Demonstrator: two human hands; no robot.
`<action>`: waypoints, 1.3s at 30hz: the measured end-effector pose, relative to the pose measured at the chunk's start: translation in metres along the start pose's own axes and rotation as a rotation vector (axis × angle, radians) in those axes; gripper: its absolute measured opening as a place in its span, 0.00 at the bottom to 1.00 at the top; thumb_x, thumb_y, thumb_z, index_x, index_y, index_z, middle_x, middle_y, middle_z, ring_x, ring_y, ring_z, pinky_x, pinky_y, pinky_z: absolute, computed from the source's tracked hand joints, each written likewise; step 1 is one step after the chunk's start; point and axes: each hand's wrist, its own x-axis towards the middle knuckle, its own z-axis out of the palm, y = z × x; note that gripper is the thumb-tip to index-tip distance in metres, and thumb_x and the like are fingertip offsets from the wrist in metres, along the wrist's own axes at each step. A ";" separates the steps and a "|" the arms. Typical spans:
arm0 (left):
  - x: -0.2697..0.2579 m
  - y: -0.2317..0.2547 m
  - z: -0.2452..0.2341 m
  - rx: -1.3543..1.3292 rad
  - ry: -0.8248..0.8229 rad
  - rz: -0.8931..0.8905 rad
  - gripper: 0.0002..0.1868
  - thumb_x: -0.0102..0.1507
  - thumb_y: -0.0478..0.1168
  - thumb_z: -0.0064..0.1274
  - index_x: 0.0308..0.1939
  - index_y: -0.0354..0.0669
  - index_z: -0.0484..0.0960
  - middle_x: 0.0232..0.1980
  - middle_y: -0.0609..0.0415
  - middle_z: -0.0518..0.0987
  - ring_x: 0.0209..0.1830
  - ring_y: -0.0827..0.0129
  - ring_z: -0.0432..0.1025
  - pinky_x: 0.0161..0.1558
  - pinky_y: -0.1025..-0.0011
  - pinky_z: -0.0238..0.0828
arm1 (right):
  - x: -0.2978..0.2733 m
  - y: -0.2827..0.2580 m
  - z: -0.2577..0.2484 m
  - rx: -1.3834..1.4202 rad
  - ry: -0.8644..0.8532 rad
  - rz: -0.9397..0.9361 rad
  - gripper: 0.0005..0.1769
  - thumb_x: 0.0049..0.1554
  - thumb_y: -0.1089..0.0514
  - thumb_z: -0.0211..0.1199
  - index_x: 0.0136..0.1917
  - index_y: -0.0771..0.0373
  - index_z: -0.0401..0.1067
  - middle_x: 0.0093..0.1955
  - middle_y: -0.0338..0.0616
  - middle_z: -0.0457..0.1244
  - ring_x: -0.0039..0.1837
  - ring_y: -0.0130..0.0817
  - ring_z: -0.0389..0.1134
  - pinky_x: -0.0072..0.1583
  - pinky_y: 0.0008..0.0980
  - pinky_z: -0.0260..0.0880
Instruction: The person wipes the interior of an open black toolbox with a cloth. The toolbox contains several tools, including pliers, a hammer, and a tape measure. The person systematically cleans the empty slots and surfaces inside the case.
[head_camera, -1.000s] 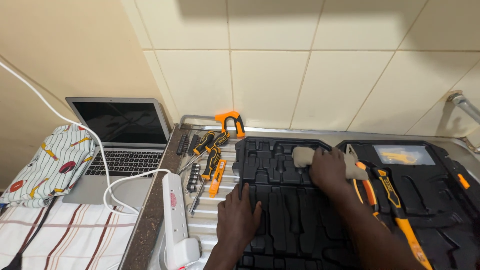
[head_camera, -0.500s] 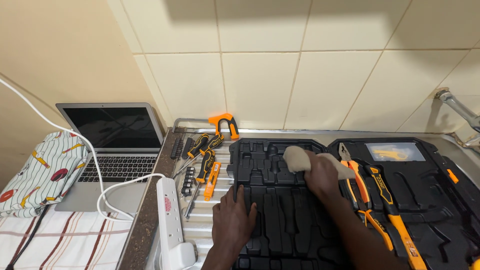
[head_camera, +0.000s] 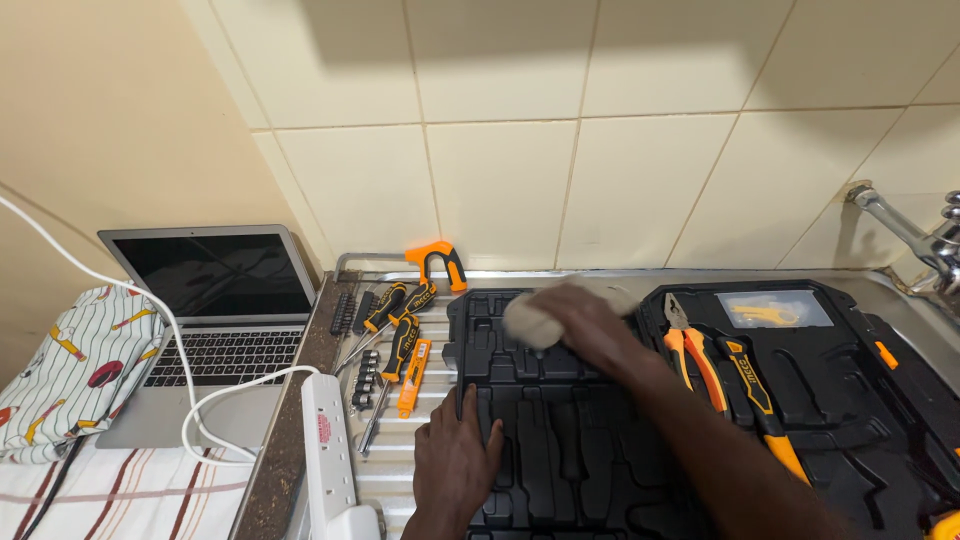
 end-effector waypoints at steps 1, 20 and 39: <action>0.000 0.000 0.000 -0.001 -0.002 0.002 0.35 0.66 0.62 0.46 0.73 0.50 0.66 0.71 0.47 0.68 0.65 0.53 0.67 0.56 0.50 0.68 | 0.000 0.019 0.013 0.000 0.000 0.003 0.22 0.63 0.56 0.54 0.69 0.56 0.72 0.70 0.54 0.65 0.69 0.53 0.64 0.68 0.51 0.62; -0.002 0.004 0.001 0.003 0.047 -0.014 0.34 0.65 0.59 0.48 0.71 0.49 0.67 0.61 0.47 0.74 0.58 0.51 0.70 0.52 0.48 0.68 | -0.080 0.107 0.045 -0.764 -0.054 0.368 0.24 0.58 0.56 0.49 0.66 0.57 0.69 0.44 0.50 0.72 0.51 0.54 0.73 0.69 0.47 0.64; -0.003 0.001 0.006 0.006 0.118 0.000 0.35 0.62 0.59 0.52 0.69 0.48 0.69 0.56 0.47 0.77 0.55 0.51 0.73 0.47 0.47 0.71 | -0.217 -0.100 0.014 -0.311 -0.194 0.836 0.38 0.52 0.55 0.54 0.74 0.27 0.63 0.73 0.16 0.62 0.69 0.32 0.69 0.60 0.42 0.74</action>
